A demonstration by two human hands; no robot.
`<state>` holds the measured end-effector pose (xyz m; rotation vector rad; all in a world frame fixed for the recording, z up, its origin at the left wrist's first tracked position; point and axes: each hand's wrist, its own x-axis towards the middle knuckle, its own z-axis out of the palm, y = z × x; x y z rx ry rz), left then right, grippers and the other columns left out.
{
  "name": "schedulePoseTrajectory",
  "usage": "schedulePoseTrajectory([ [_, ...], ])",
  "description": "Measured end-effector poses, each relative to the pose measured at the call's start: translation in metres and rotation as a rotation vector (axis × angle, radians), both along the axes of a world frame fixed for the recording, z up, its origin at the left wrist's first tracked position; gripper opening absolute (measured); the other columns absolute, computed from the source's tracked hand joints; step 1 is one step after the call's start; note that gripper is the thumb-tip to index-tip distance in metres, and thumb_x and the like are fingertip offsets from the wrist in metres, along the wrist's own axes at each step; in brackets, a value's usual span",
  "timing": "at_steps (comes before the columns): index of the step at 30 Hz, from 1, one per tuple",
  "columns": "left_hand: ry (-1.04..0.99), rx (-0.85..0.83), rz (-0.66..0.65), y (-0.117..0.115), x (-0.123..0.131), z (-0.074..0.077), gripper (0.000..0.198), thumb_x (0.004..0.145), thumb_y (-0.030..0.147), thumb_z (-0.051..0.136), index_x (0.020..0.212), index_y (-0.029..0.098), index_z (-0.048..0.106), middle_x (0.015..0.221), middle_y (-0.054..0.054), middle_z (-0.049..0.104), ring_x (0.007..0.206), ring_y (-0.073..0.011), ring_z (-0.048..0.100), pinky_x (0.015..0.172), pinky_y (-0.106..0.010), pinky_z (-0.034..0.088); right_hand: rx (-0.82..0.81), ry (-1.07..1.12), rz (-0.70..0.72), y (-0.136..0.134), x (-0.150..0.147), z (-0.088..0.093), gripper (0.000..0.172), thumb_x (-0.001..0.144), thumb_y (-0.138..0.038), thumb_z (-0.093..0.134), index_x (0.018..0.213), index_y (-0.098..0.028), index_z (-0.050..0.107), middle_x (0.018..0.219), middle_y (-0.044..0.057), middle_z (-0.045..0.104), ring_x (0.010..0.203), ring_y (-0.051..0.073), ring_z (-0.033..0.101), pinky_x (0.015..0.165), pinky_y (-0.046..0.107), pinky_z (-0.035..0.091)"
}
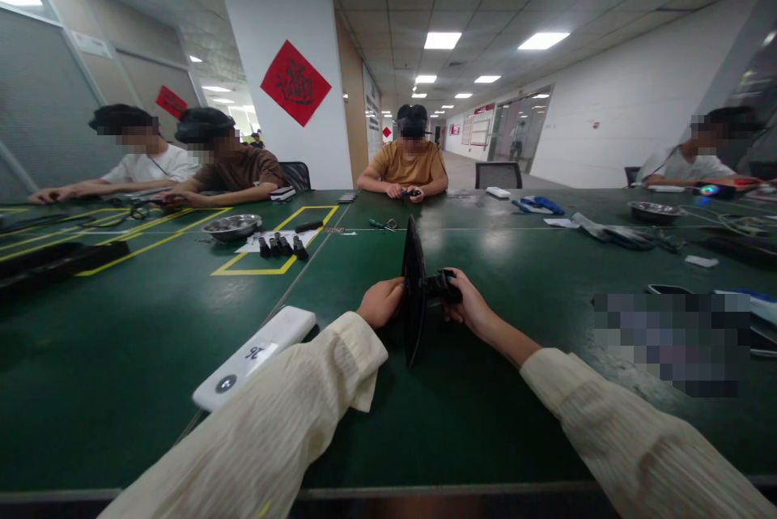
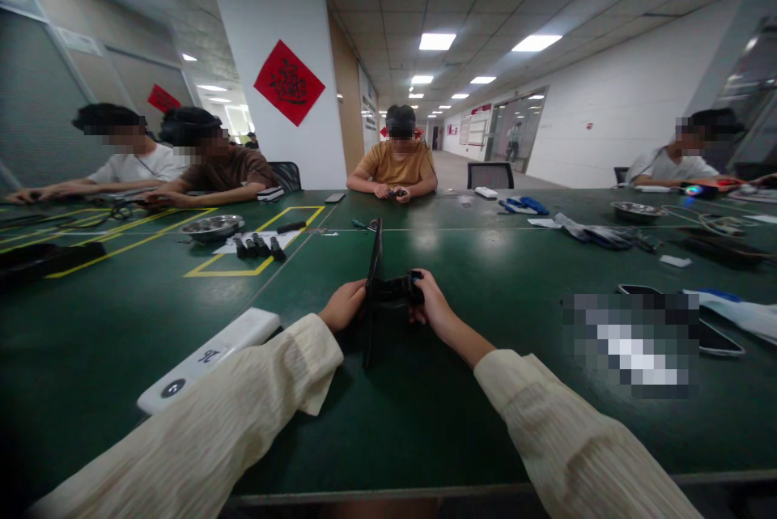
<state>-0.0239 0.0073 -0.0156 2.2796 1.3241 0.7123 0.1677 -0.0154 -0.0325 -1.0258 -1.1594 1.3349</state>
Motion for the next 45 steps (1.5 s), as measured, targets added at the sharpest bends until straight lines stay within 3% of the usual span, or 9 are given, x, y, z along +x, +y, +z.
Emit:
schedulePoseTrajectory([
  [5, 0.003, -0.007, 0.064, -0.0018, 0.0013, 0.0018, 0.053, 0.089, 0.043, 0.017, 0.076, 0.015, 0.060, 0.067, -0.005, 0.060, 0.067, -0.0188, 0.056, 0.063, -0.027, 0.040, -0.020, 0.006, 0.005, 0.0000, -0.0002, 0.0011, 0.038, 0.074, -0.036, 0.037, 0.110, -0.023, 0.035, 0.044, -0.009, 0.046, 0.027, 0.011, 0.042, 0.026, 0.017, 0.026],
  [14, -0.004, -0.001, 0.008, 0.0015, -0.0010, -0.0011, 0.045, 0.088, 0.038, 0.024, 0.088, 0.015, 0.063, 0.078, -0.005, 0.064, 0.076, -0.0195, 0.057, 0.068, -0.027, 0.042, 0.005, 0.012, -0.003, 0.0014, 0.0003, -0.0022, 0.037, 0.074, -0.038, 0.039, 0.108, -0.023, 0.036, 0.049, -0.008, 0.050, 0.029, 0.011, 0.045, 0.026, 0.017, 0.025],
  [19, -0.016, 0.000, 0.042, -0.0003, 0.0002, -0.0006, 0.055, 0.090, 0.045, 0.017, 0.083, 0.014, 0.063, 0.077, -0.007, 0.064, 0.076, -0.0209, 0.057, 0.067, -0.028, 0.042, 0.004, -0.012, 0.004, 0.0018, 0.0010, -0.0022, 0.038, 0.075, -0.037, 0.036, 0.110, -0.022, 0.035, 0.045, -0.008, 0.048, 0.029, 0.012, 0.045, 0.026, 0.016, 0.023],
  [27, 0.035, 0.020, 0.003, 0.0012, -0.0007, 0.0002, 0.045, 0.088, 0.037, 0.023, 0.088, 0.015, 0.063, 0.081, -0.006, 0.065, 0.079, -0.0203, 0.058, 0.071, -0.028, 0.043, -0.007, 0.002, -0.017, -0.0005, -0.0015, 0.0015, 0.038, 0.074, -0.036, 0.037, 0.109, -0.022, 0.036, 0.046, -0.008, 0.049, 0.027, 0.011, 0.042, 0.026, 0.017, 0.025],
  [34, 0.012, 0.010, 0.054, -0.0009, 0.0007, 0.0004, 0.054, 0.090, 0.042, 0.016, 0.083, 0.015, 0.063, 0.080, -0.008, 0.065, 0.077, -0.0212, 0.058, 0.072, -0.030, 0.043, -0.016, -0.011, -0.012, -0.0016, -0.0020, 0.0035, 0.039, 0.075, -0.036, 0.036, 0.112, -0.021, 0.035, 0.043, -0.008, 0.047, 0.027, 0.012, 0.042, 0.026, 0.017, 0.024],
  [45, 0.059, 0.040, -0.024, -0.0011, -0.0008, 0.0028, 0.044, 0.087, 0.036, 0.022, 0.088, 0.015, 0.061, 0.082, -0.008, 0.064, 0.077, -0.0206, 0.058, 0.068, -0.028, 0.041, -0.002, -0.009, 0.000, -0.0006, 0.0003, 0.0007, 0.038, 0.075, -0.037, 0.036, 0.111, -0.022, 0.035, 0.043, -0.008, 0.050, 0.027, 0.011, 0.043, 0.026, 0.017, 0.025],
])
